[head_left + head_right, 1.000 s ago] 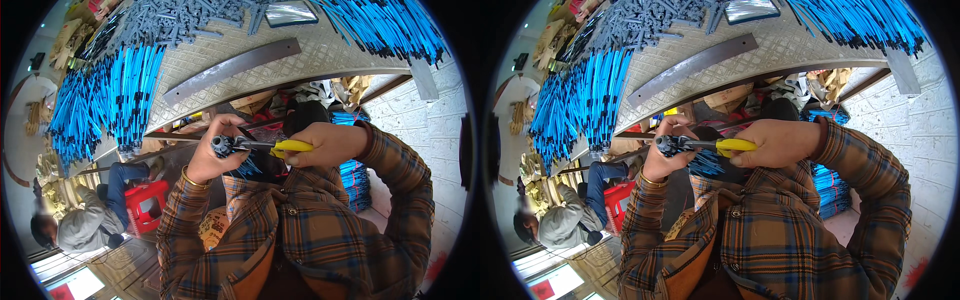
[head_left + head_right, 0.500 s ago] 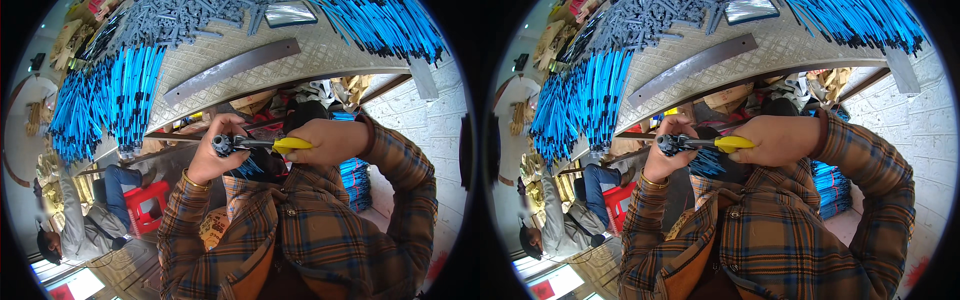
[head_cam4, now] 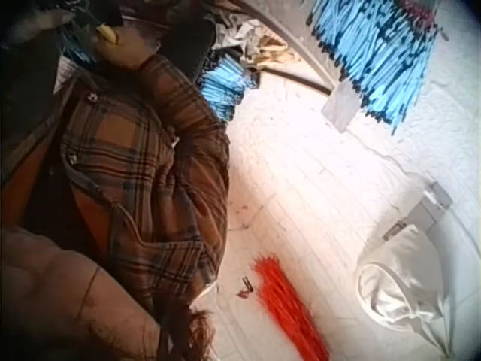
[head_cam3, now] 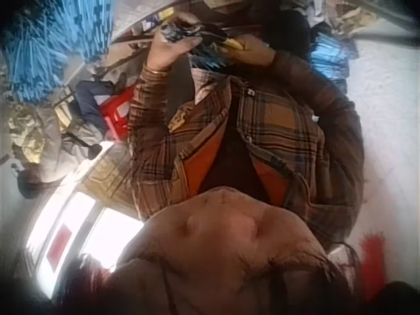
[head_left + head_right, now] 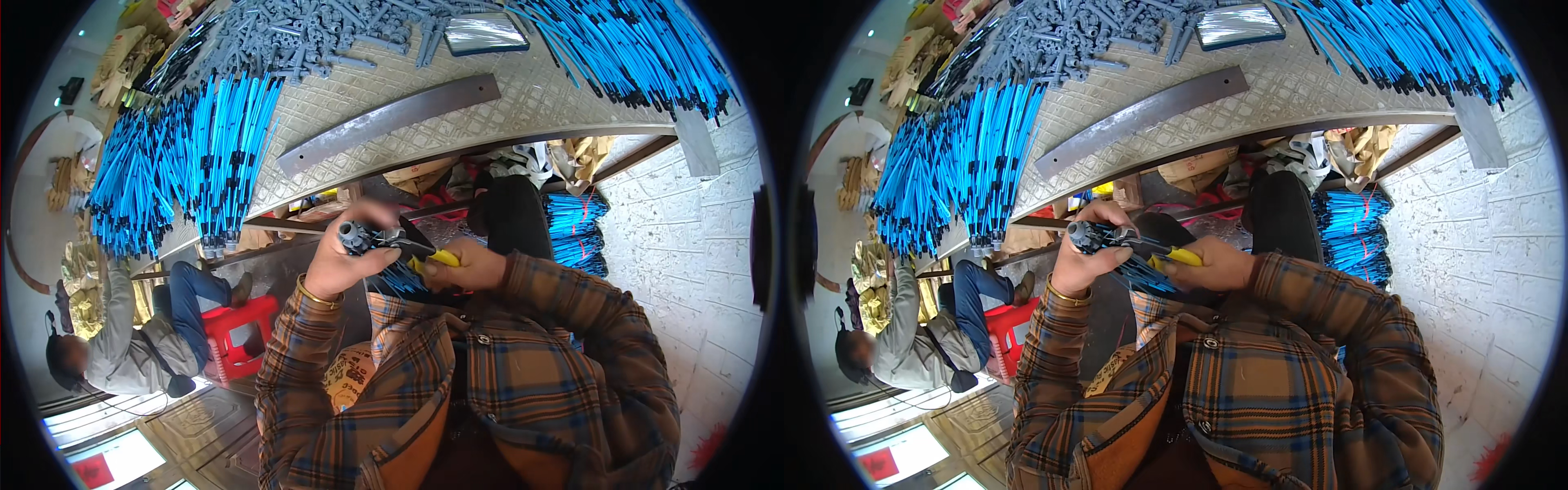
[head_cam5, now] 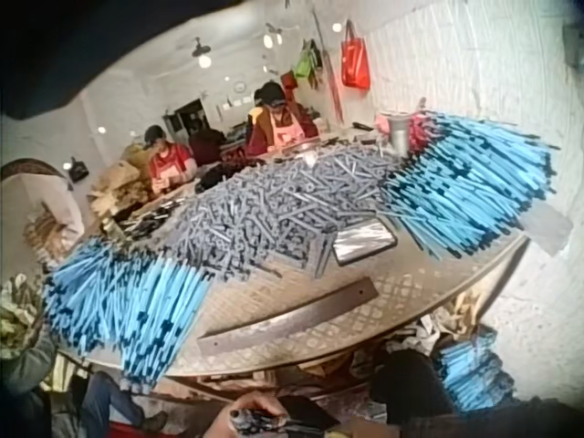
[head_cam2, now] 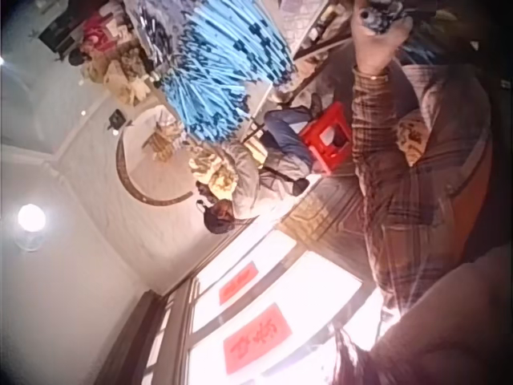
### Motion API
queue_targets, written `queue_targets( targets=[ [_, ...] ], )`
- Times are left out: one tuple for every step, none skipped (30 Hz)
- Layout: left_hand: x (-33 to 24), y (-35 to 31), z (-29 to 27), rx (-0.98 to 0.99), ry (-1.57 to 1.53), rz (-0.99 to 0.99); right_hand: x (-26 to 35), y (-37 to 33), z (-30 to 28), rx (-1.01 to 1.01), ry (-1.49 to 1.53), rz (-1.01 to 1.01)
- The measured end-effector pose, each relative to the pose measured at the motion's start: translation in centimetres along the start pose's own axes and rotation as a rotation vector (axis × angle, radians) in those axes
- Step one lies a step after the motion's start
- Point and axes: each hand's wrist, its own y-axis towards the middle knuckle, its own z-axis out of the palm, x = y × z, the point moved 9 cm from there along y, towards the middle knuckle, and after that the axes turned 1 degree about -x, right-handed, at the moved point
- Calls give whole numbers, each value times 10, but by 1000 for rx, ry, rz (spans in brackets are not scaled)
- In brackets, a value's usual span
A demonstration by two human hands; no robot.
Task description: The person cuts wire on a central hub using pliers, threads wire through umbrella ribs to gather them, and fits the ribs into the hub.
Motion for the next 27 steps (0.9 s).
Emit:
queue_targets(
  targets=[
    [-1,1,-1,-1,-2,4,9,-4,-10,-17,-101,-6],
    [-1,-1,-2,-8,-8,-4,19,-7,-18,-29,-200,-12],
    [0,-2,-3,-15,-14,-11,28,-8,-24,-25,-202,-9],
    [0,-3,-3,-22,-21,-18,48,-12,-30,-48,-401,-142],
    [1,-3,-2,-20,-27,-18,67,-17,-34,-76,-599,-273],
    [1,-2,0,2,-3,-12,73,-20,-38,-77,-601,-268],
    [0,-1,2,22,24,-3,79,-22,-40,-52,-672,-252],
    [-2,0,4,43,51,6,84,-23,-41,-27,-744,-236],
    [-2,1,4,41,50,6,88,-24,-41,-1,-812,-220],
    [-4,1,6,56,73,8,94,-25,-42,1,-812,-220],
    [-5,2,7,71,98,11,97,-25,-42,24,-859,-190],
    [-5,3,9,88,120,12,99,-26,-42,44,-904,-158],
    [-6,4,9,89,118,11,99,-26,-42,65,-949,-125],
    [-7,4,11,116,127,4,103,-27,-43,65,-949,-123],
    [-8,6,13,143,136,-1,104,-26,-44,78,-931,-95],
    [-8,8,15,170,146,-6,105,-26,-45,91,-914,-67],
    [-7,7,15,168,146,-4,105,-27,-45,107,-897,-42],
    [-6,7,15,172,132,-10,107,-27,-44,109,-901,-43],
    [-4,6,15,176,119,-14,107,-29,-43,121,-850,-2],
    [-4,5,14,178,107,-15,106,-31,-40,133,-801,38],
    [-6,2,14,171,111,-3,106,-33,-36,145,-755,75],
    [-9,-4,10,105,87,1,105,-35,-30,125,-709,70],
    [-9,-4,5,44,62,17,93,-35,-26,99,-673,62],
    [-6,-3,2,7,30,49,74,-30,-24,63,-601,80],
    [-1,-5,-1,-29,-2,84,49,-27,-20,28,-529,93],
    [6,-3,1,3,10,60,4,-29,-16,-74,-151,303],
    [9,0,5,39,23,35,-19,-25,-8,-152,51,211]
  ],
)
